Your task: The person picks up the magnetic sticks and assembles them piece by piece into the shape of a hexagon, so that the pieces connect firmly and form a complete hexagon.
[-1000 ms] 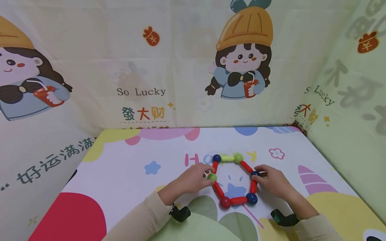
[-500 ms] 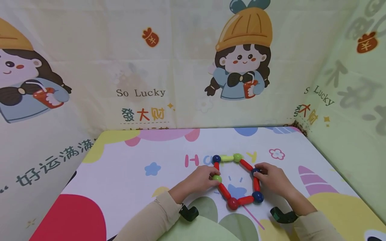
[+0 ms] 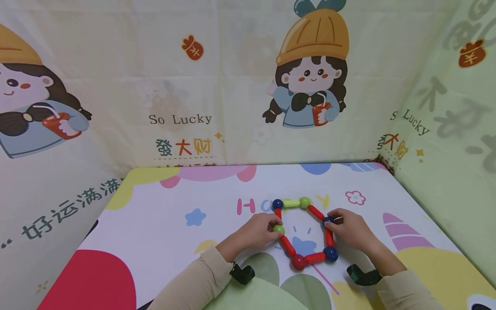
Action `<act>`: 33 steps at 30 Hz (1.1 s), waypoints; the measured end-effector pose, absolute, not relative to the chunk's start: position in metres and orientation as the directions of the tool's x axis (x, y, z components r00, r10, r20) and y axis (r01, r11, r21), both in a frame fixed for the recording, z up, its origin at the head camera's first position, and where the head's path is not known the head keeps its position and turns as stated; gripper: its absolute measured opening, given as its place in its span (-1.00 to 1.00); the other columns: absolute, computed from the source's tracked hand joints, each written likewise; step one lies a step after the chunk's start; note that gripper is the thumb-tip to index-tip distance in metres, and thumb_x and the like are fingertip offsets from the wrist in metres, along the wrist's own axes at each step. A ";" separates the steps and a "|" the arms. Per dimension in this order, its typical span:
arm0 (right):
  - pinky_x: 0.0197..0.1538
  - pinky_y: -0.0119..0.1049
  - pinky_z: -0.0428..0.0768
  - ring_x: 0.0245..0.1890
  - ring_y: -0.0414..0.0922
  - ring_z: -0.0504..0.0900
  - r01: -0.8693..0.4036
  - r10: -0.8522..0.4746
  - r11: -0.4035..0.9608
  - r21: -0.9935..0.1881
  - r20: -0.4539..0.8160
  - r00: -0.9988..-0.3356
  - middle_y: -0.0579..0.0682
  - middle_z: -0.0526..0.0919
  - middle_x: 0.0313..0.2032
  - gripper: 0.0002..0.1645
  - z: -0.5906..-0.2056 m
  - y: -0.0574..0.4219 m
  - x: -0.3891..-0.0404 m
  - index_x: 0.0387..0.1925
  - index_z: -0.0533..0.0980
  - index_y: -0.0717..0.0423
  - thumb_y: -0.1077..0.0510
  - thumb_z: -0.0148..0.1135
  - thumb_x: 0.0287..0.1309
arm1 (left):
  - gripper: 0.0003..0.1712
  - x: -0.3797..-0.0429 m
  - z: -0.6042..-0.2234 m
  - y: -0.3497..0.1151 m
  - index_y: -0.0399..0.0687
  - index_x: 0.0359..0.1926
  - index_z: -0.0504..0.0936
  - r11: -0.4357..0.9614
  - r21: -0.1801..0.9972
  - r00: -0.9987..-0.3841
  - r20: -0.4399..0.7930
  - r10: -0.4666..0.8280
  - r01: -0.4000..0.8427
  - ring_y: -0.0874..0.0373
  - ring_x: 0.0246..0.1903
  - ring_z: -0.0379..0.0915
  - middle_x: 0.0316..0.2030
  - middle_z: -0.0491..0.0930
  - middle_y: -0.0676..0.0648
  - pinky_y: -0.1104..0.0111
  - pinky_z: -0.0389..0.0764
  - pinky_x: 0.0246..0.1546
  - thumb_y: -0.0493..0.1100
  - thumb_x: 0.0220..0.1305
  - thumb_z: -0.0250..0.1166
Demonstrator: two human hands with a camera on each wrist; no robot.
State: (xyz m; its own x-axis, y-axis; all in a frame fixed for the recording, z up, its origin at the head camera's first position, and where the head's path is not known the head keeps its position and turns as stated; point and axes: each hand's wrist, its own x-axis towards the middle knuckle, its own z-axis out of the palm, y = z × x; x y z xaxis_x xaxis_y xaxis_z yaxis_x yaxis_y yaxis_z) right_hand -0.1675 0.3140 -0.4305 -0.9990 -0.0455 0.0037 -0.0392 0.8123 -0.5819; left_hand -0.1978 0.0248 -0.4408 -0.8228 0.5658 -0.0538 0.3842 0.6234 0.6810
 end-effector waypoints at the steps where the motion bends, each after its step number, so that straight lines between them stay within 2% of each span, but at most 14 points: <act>1: -0.16 -0.07 0.67 -0.18 0.05 0.62 -0.039 -0.049 0.810 -0.586 0.000 -0.999 0.14 0.66 -0.16 -0.54 -0.430 0.314 -0.168 0.03 0.54 0.36 0.11 0.37 0.22 | -0.71 -0.198 -0.441 0.024 0.04 0.01 0.67 0.622 0.683 -0.822 -0.055 0.566 0.383 0.26 -0.26 0.42 -0.31 0.50 0.15 0.49 0.55 -0.31 -0.11 0.26 0.42; 8: -0.20 -0.13 0.67 -0.22 -0.01 0.60 -0.041 -0.055 0.794 -0.606 -0.004 -0.998 0.07 0.65 -0.20 -0.58 -0.431 0.310 -0.167 -0.04 0.56 0.29 0.08 0.40 0.20 | -0.74 -0.201 -0.448 0.021 0.09 -0.01 0.66 0.586 0.721 -0.821 -0.041 0.569 0.370 0.27 -0.26 0.43 -0.31 0.50 0.17 0.49 0.55 -0.27 -0.10 0.28 0.41; 20: -0.27 -0.21 0.63 -0.27 -0.05 0.55 -0.055 -0.069 0.827 -0.559 -0.004 -0.998 0.02 0.62 -0.27 -0.66 -0.430 0.301 -0.171 -0.11 0.62 0.23 0.10 0.43 0.16 | -0.71 -0.200 -0.453 0.017 0.10 0.04 0.67 0.570 0.750 -0.832 -0.049 0.553 0.335 0.23 -0.27 0.42 -0.33 0.51 0.15 0.45 0.52 -0.29 -0.09 0.31 0.39; 33: -0.28 -0.22 0.61 -0.27 -0.03 0.52 -0.036 -0.051 0.844 -0.535 -0.014 -0.999 0.11 0.65 -0.21 -0.53 -0.428 0.298 -0.168 0.04 0.61 0.33 0.11 0.41 0.19 | -0.65 -0.194 -0.453 0.015 0.06 0.12 0.66 0.553 0.769 -0.845 -0.029 0.534 0.322 0.25 -0.26 0.41 -0.30 0.50 0.18 0.45 0.53 -0.27 -0.10 0.32 0.38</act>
State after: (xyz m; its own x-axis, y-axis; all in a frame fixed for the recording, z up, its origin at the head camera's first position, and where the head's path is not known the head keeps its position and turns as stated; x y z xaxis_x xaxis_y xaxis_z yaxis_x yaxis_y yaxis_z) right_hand -0.1685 0.2983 -0.4284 -0.9986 -0.0511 -0.0136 -0.0359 0.8440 -0.5352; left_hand -0.1944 0.0151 -0.4525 -0.8453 0.5335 -0.0294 0.3220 0.5526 0.7688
